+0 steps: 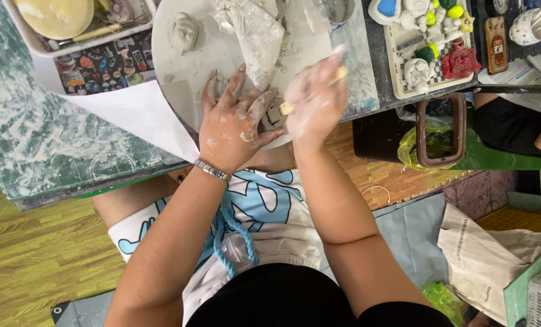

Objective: The person sits on the floor and shapes a small lump of grey clay on a white plate. They use their hands to form the clay and a wooden stick to carve details into the surface. The person repeatedly refines the shape and texture of the clay object throughout the clip.

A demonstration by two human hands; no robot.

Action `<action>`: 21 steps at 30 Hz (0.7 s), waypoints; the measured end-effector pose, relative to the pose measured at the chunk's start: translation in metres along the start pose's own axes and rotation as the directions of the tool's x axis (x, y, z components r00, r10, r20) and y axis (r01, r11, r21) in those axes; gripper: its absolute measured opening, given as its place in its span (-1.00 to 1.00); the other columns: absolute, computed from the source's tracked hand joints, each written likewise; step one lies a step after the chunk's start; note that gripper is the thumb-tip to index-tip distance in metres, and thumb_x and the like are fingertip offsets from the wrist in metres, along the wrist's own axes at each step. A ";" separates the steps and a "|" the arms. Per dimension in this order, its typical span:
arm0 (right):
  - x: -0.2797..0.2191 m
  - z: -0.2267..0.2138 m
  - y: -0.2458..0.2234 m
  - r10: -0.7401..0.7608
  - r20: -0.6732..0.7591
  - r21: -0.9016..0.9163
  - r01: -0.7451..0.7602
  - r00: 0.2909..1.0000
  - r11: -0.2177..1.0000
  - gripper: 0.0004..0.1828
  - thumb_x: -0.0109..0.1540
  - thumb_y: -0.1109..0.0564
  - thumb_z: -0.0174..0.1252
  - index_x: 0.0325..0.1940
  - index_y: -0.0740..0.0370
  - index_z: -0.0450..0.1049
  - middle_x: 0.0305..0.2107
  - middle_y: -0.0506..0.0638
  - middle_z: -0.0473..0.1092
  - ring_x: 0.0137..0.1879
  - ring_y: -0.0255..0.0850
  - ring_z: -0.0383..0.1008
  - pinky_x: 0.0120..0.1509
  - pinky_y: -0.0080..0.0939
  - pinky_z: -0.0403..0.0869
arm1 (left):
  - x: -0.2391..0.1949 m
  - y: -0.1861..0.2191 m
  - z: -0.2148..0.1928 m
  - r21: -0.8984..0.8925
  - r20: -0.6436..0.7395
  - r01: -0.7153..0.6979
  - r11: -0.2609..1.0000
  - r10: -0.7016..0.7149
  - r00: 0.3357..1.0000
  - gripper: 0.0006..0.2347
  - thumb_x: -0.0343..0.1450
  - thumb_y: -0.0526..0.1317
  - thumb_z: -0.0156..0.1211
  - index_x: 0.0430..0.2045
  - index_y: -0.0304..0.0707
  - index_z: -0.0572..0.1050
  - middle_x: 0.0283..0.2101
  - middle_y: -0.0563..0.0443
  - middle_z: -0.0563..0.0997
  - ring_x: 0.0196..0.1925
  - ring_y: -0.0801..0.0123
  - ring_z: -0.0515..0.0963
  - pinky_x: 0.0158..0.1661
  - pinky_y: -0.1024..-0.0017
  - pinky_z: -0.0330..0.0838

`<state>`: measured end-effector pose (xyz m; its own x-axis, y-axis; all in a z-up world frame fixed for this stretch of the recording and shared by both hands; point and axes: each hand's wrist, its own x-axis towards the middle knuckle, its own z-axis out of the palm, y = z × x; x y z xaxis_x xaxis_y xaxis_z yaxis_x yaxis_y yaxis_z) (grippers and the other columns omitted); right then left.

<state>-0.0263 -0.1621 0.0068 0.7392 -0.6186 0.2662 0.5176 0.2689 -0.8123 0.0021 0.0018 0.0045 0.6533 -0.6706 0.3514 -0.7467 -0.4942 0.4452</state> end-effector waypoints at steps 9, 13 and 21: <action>0.001 0.010 -0.032 0.041 0.138 0.241 -0.074 0.990 0.968 -0.53 0.53 -0.15 -0.14 -0.39 0.05 0.02 -0.66 -0.14 -0.03 -0.57 -0.34 -0.14 -0.58 -0.26 -0.05 | 0.000 -0.001 0.001 -0.017 -0.014 -0.006 1.000 0.006 1.000 -0.44 0.35 0.25 0.30 0.13 -0.07 0.57 0.20 0.08 0.59 0.49 0.09 0.22 0.39 -0.30 -0.12; -0.010 0.038 -0.042 -0.032 0.267 0.112 0.002 0.963 0.994 -0.55 0.53 -0.11 -0.09 -0.36 0.15 0.08 -0.66 -0.05 -0.01 -0.60 -0.29 -0.08 -0.53 -0.21 0.04 | 0.000 0.002 0.004 0.041 0.003 0.031 0.999 -0.031 1.000 -0.46 0.32 0.24 0.33 0.06 -0.08 0.59 0.16 0.10 0.62 0.50 0.12 0.24 0.39 -0.27 -0.10; -0.002 0.037 -0.064 -0.011 0.507 -0.032 0.032 0.862 0.999 -0.49 0.44 -0.10 0.09 -0.43 0.27 0.16 -0.66 -0.02 0.07 -0.60 -0.24 0.04 -0.43 -0.18 0.08 | 0.001 -0.003 0.000 -0.058 -0.062 -0.003 0.998 -0.001 0.998 -0.46 0.30 0.24 0.36 0.06 -0.04 0.61 0.10 0.04 0.64 0.42 0.08 0.32 0.35 -0.25 -0.02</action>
<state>-0.0447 -0.1502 0.0773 0.8498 -0.1619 0.5017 0.5268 0.2248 -0.8197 0.0050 0.0029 0.0032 0.6605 -0.6346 0.4013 -0.7400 -0.4596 0.4912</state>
